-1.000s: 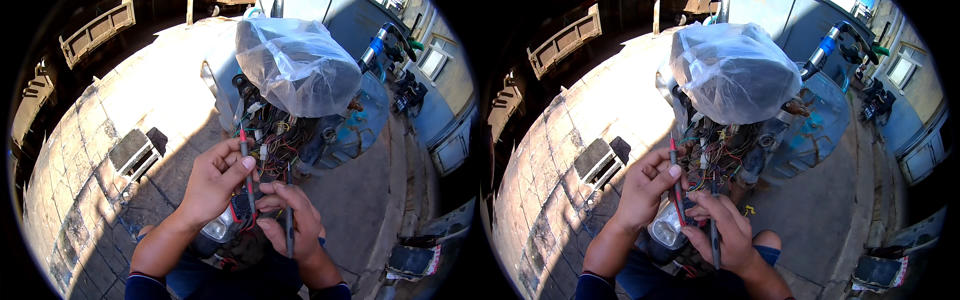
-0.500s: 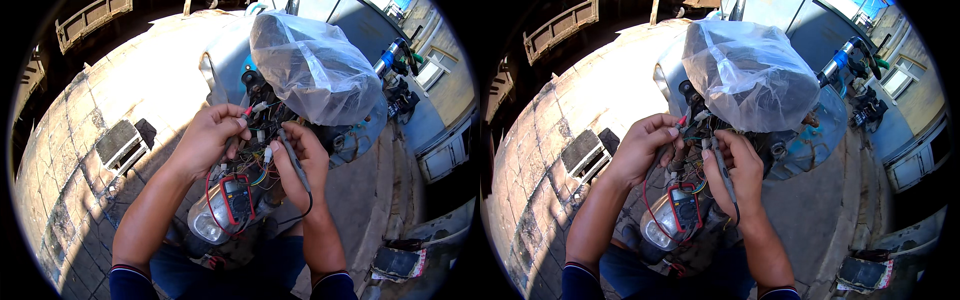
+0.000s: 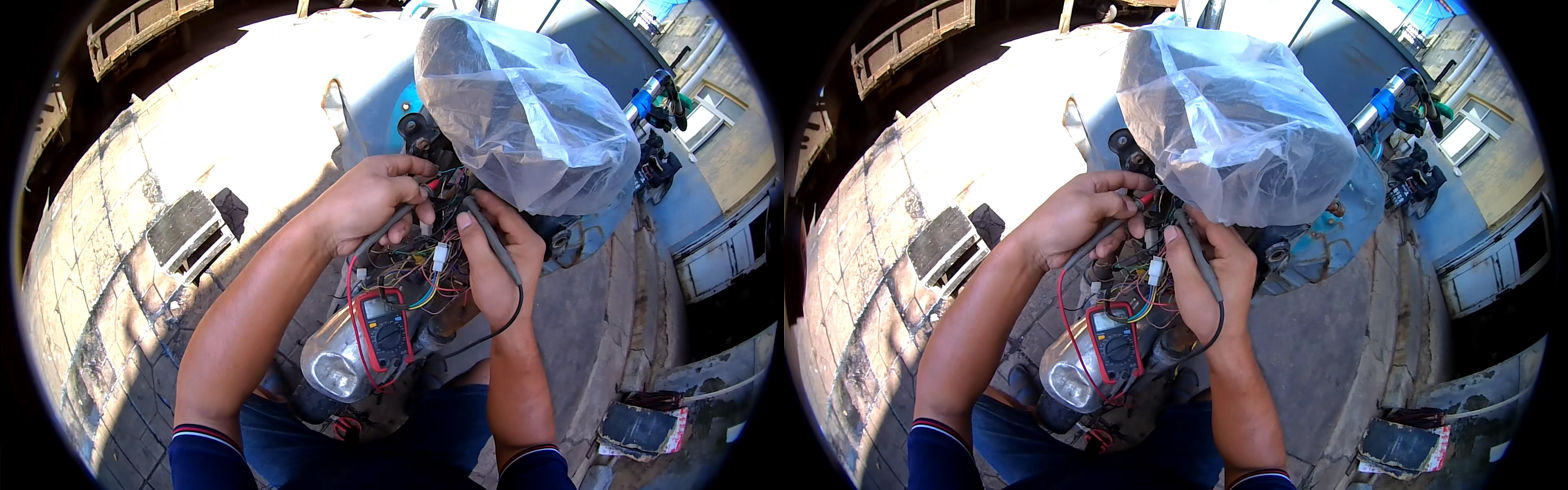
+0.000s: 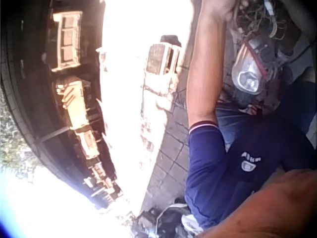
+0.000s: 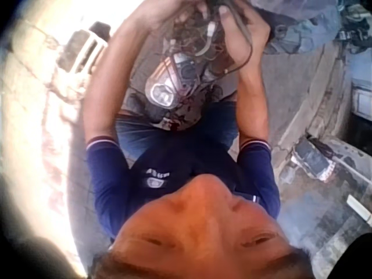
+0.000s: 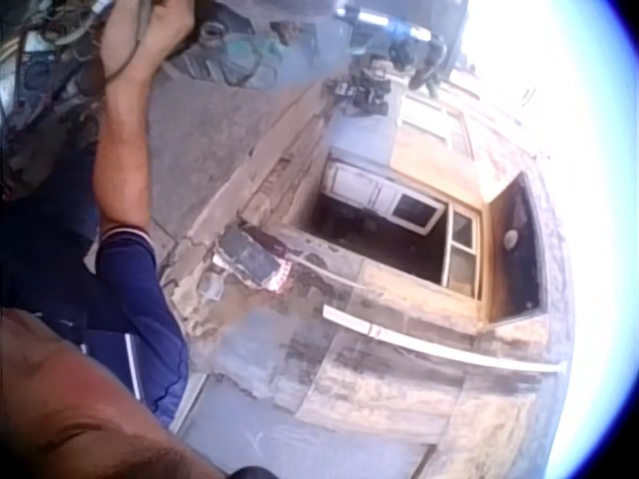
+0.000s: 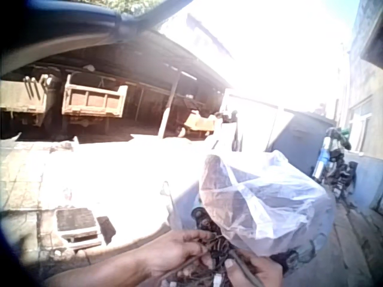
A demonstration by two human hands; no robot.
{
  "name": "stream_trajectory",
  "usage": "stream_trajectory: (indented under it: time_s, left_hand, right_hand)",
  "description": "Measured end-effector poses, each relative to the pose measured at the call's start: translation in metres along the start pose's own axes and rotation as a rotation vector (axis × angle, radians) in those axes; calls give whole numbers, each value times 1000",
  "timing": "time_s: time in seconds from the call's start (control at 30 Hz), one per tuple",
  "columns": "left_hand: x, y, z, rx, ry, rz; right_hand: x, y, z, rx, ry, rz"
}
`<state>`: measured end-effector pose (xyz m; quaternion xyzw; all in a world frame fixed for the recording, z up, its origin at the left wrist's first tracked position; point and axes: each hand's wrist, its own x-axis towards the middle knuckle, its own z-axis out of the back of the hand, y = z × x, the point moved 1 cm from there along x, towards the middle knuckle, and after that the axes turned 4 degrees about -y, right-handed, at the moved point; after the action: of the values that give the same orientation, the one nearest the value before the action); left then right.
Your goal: The person uses a multimeter to test the electrical continuity of various wires in a motorcycle's exposed wiring harness. They systematically probe different colored wires and connectors with the multimeter probes. Later, they use a pair of red scissors to cut a wire within the harness.
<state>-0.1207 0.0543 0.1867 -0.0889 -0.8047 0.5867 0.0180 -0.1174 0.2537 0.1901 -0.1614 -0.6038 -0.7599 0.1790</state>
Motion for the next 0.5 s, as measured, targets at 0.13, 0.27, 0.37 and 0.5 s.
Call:
stream_trajectory:
  time_s: [0.13, 0.27, 0.37, 0.5]
  left_hand:
    - [0, -1, 0, -28, 9, 21]
    - [3, -3, -4, -47, 19, 37]
    - [8, 1, -1, -87, 44, 51]
    - [3, 0, -2, -13, -8, -16]
  right_hand:
    - [1, -3, 0, -21, 10, 6]
    - [2, -2, 0, 9, -4, 8]
    - [-1, 1, 3, 10, 12, -111]
    - [-5, 5, 6, 83, 20, -132]
